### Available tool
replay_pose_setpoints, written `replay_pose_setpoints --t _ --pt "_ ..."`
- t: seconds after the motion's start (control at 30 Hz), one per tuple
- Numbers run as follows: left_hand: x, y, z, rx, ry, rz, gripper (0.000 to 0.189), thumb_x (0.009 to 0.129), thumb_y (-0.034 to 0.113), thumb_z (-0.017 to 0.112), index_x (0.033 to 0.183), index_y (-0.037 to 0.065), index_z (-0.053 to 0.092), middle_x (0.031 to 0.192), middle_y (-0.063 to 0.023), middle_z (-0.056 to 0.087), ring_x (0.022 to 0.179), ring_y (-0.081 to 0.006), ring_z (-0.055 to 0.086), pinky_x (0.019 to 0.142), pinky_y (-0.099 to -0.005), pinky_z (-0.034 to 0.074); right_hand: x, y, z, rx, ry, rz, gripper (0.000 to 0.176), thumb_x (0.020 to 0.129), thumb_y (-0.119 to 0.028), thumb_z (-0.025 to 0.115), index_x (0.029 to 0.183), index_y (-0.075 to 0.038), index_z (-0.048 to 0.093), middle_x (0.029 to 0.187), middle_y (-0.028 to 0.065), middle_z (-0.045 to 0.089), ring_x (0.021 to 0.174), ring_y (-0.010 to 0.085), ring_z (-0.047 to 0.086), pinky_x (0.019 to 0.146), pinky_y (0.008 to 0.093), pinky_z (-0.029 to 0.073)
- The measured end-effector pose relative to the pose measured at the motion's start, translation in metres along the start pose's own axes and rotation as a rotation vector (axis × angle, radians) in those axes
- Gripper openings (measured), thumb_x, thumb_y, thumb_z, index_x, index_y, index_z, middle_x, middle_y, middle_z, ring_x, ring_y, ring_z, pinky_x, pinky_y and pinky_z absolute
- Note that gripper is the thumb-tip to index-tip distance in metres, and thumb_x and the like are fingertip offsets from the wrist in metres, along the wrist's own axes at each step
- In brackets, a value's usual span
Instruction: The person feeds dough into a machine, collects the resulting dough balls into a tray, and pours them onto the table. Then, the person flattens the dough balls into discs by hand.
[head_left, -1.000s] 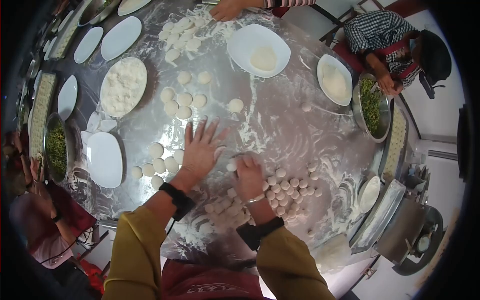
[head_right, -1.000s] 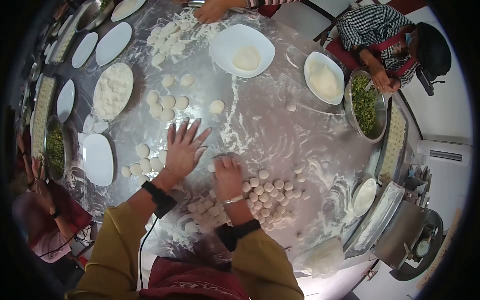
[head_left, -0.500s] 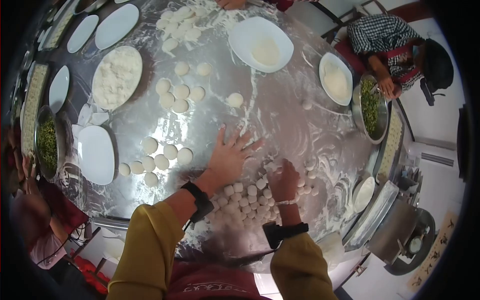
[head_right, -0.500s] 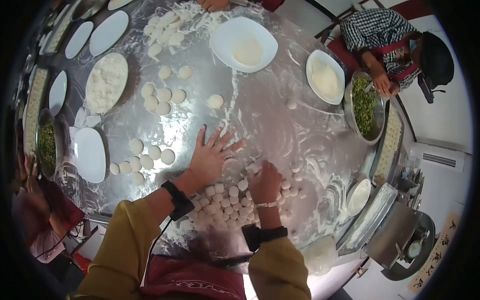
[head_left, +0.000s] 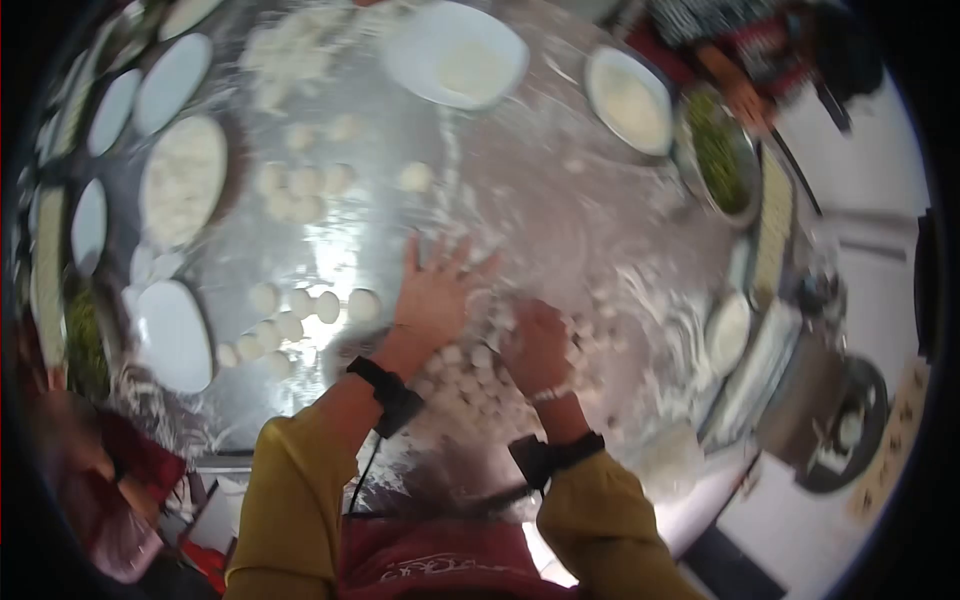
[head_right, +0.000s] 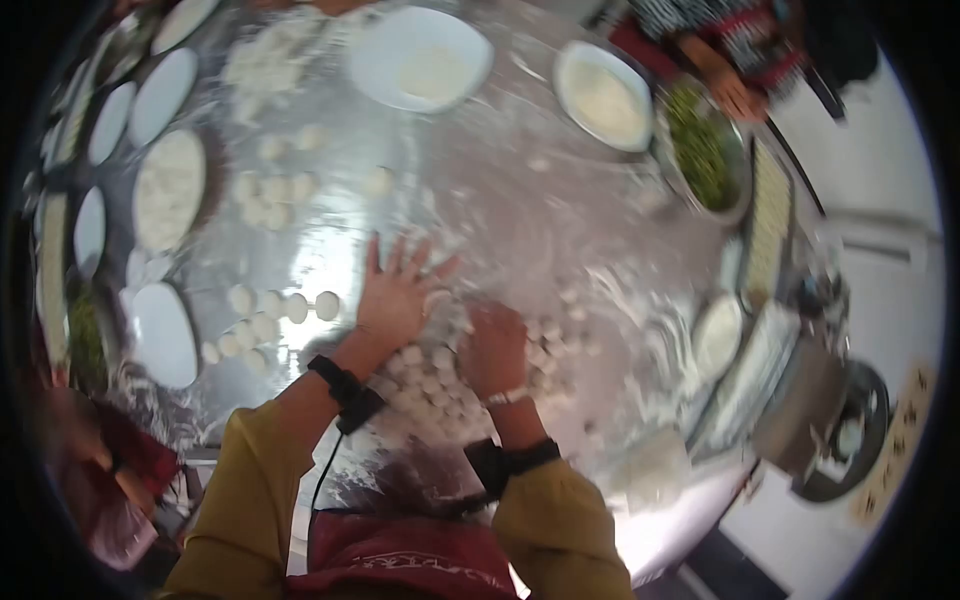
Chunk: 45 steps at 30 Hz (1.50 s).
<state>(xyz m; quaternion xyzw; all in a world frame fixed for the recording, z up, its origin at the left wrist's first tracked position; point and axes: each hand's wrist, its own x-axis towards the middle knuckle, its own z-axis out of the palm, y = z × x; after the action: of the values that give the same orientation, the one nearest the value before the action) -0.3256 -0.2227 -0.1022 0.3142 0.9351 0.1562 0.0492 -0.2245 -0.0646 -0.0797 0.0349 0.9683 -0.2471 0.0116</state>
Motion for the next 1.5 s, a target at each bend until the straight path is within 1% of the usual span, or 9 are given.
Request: replay_pose_setpoints --t 0.07,0.17,0.3,0.43,0.53,0.8,1.0,1.3,1.5 --pt "0.011 0.016 0.012 0.071 -0.046 0.047 0.055 0.097 0.042 0.042 0.15 0.032 0.034 0.154 -0.0087 0.034 0.143 -0.034 0.029 0.114 -0.0648 0.009 -0.008 0.02 0.008 0.018 0.04 -0.021 0.039 0.075 -0.011 0.062 0.113 -0.003 0.061 0.114 0.018 0.061 0.108 0.0374 0.056 0.091 0.0496 0.044" --pt "0.011 0.014 0.008 0.097 -0.023 0.06 0.06 0.092 0.031 0.056 0.149 0.031 0.038 0.157 -0.0058 0.029 0.143 -0.0347 0.027 0.114 -0.0618 0.014 -0.007 0.019 0.034 0.073 0.097 -0.038 0.043 0.072 -0.009 0.063 0.113 0.003 0.059 0.113 0.0248 0.06 0.107 0.0408 0.057 0.091 0.0481 0.046" --pt "-0.005 -0.014 0.004 0.211 0.059 0.03 0.055 0.094 0.029 0.048 0.148 0.027 0.04 0.158 -0.0062 0.029 0.143 -0.0334 0.028 0.115 -0.0585 0.012 0.017 -0.033 0.026 0.359 0.134 0.231 0.044 0.073 -0.009 0.062 0.114 0.003 0.053 0.113 0.0266 0.057 0.101 0.0423 0.058 0.088 0.0474 0.049" --pt "-0.022 -0.05 -0.004 0.261 -0.001 -0.012 0.053 0.094 0.032 0.05 0.147 0.028 0.043 0.158 -0.0053 0.03 0.144 -0.0322 0.027 0.114 -0.0593 0.013 0.029 -0.026 0.084 0.16 -0.049 0.061 0.041 0.073 -0.008 0.061 0.112 0.003 0.054 0.11 0.0274 0.059 0.101 0.0427 0.059 0.089 0.0513 0.046" --pt "-0.033 -0.088 -0.021 0.285 0.048 -0.035 0.057 0.091 0.033 0.055 0.146 0.027 0.043 0.154 -0.0075 0.034 0.141 -0.0329 0.031 0.114 -0.0592 0.015 0.042 -0.049 0.084 0.176 0.186 -0.11 0.029 0.071 -0.008 0.062 0.099 0.0 0.061 0.098 0.02 0.063 0.096 0.0375 0.059 0.085 0.0478 0.048" --pt "0.009 -0.003 -0.053 -0.089 0.175 -0.08 0.055 0.094 0.033 0.052 0.148 0.028 0.04 0.157 -0.0076 0.028 0.143 -0.0332 0.025 0.114 -0.0584 0.011 -0.006 0.013 -0.011 0.347 0.042 0.294 0.045 0.074 -0.011 0.072 0.115 -0.002 0.056 0.111 0.0192 0.059 0.099 0.0376 0.058 0.084 0.0465 0.048" --pt "0.017 0.016 -0.003 -0.074 -0.045 0.094 0.057 0.092 0.038 0.056 0.147 0.031 0.041 0.156 -0.0068 0.03 0.143 -0.0333 0.026 0.113 -0.0625 0.01 -0.015 -0.008 -0.031 -0.012 -0.195 -0.14 0.045 0.072 -0.013 0.073 0.115 -0.008 0.058 0.113 0.0126 0.059 0.102 0.0327 0.057 0.083 0.0444 0.047" --pt "-0.016 -0.054 -0.026 0.159 0.008 -0.054 0.059 0.091 0.036 0.058 0.147 0.031 0.04 0.154 -0.0073 0.033 0.14 -0.0335 0.031 0.113 -0.0594 0.016 0.002 0.016 -0.014 0.118 -0.357 0.015 0.042 0.073 -0.009 0.069 0.113 -0.006 0.058 0.11 0.0124 0.058 0.103 0.0349 0.057 0.083 0.0459 0.046" --pt "-0.036 -0.078 -0.041 0.147 0.037 -0.15 0.057 0.091 0.031 0.057 0.146 0.029 0.042 0.153 -0.0091 0.033 0.139 -0.0337 0.032 0.113 -0.0565 0.017 0.032 -0.034 0.023 0.248 -0.068 -0.091 0.044 0.069 -0.007 0.071 0.112 -0.006 0.057 0.107 0.0152 0.055 0.101 0.0375 0.056 0.085 0.0469 0.047"
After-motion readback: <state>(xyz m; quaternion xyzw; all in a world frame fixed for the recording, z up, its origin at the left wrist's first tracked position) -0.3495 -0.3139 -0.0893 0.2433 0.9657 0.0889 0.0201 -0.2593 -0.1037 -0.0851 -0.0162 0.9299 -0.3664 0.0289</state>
